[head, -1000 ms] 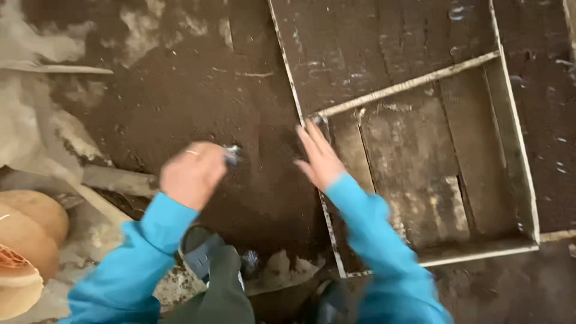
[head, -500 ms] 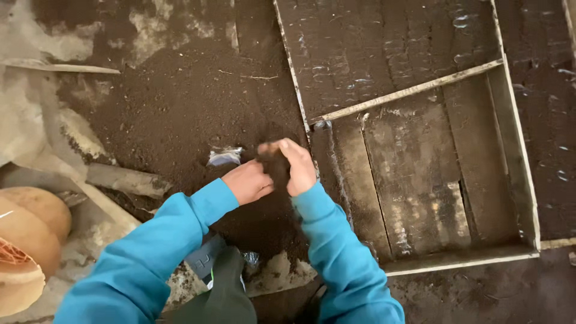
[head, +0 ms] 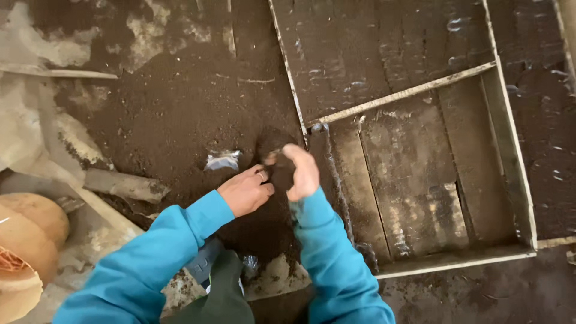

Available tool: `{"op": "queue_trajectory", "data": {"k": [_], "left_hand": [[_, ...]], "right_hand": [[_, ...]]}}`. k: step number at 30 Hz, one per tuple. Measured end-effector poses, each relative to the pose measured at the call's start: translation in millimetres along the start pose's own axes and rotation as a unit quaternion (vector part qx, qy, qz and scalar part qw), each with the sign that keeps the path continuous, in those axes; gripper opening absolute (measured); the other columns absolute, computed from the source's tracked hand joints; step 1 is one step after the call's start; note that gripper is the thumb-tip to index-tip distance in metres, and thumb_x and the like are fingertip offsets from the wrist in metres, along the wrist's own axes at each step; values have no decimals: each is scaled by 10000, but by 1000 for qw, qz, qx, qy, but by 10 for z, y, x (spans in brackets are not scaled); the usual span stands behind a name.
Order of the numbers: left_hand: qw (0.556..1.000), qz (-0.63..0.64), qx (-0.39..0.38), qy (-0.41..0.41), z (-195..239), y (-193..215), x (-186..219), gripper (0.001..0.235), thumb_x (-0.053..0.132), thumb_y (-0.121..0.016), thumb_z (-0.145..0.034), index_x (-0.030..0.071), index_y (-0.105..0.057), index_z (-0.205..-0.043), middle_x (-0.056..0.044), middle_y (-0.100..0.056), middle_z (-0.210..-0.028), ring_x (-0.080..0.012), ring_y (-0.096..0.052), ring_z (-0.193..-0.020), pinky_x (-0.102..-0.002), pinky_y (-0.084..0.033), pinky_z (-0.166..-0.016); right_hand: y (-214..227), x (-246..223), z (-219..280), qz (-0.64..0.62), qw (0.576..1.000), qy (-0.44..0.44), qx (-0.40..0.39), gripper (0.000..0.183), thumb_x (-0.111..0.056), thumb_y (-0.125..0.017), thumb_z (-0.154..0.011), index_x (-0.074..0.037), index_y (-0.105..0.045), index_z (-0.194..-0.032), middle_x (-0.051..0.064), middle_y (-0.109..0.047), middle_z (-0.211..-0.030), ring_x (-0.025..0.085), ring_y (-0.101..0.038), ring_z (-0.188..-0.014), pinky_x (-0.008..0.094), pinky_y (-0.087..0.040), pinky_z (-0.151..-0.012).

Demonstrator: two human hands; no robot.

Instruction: The person repeatedly scoops soil from a pile on the floor and places it into a rectangular metal tray. The hands break up clumps and transfer the soil by hand without using tools.

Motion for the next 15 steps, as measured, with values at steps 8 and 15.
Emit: {"op": "queue_trajectory", "data": {"k": [8,15], "left_hand": [[997,20,65,28,-98,584,268,184,197,-545,-941,52,-621,-857,-174,-663,-892,-297,-660,-963,-448,-485,-975],[999,15,42,24,-18,347,151,206,231,-522,-954,62,-623,-894,-155,-648,-922,-299,-650,-965,-446,-500,-941]], "right_hand": [[138,407,-505,249,955,-159,18,904,-787,-480,-833,-129,-425,-1451,172,-460,-1455,331,-421,-1354,472,-307,-1160],[220,251,-280,16,975,-222,24,596,-454,-587,-918,-115,-497,-1401,194,-290,-1558,452,-222,-1441,711,-327,-1064]]}}
Point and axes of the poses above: each hand's wrist, its own z-axis away from the middle knuckle, its own y-axis out of the back of the hand, x = y × z, the point moved 9 cm from there along -z, towards the middle knuckle
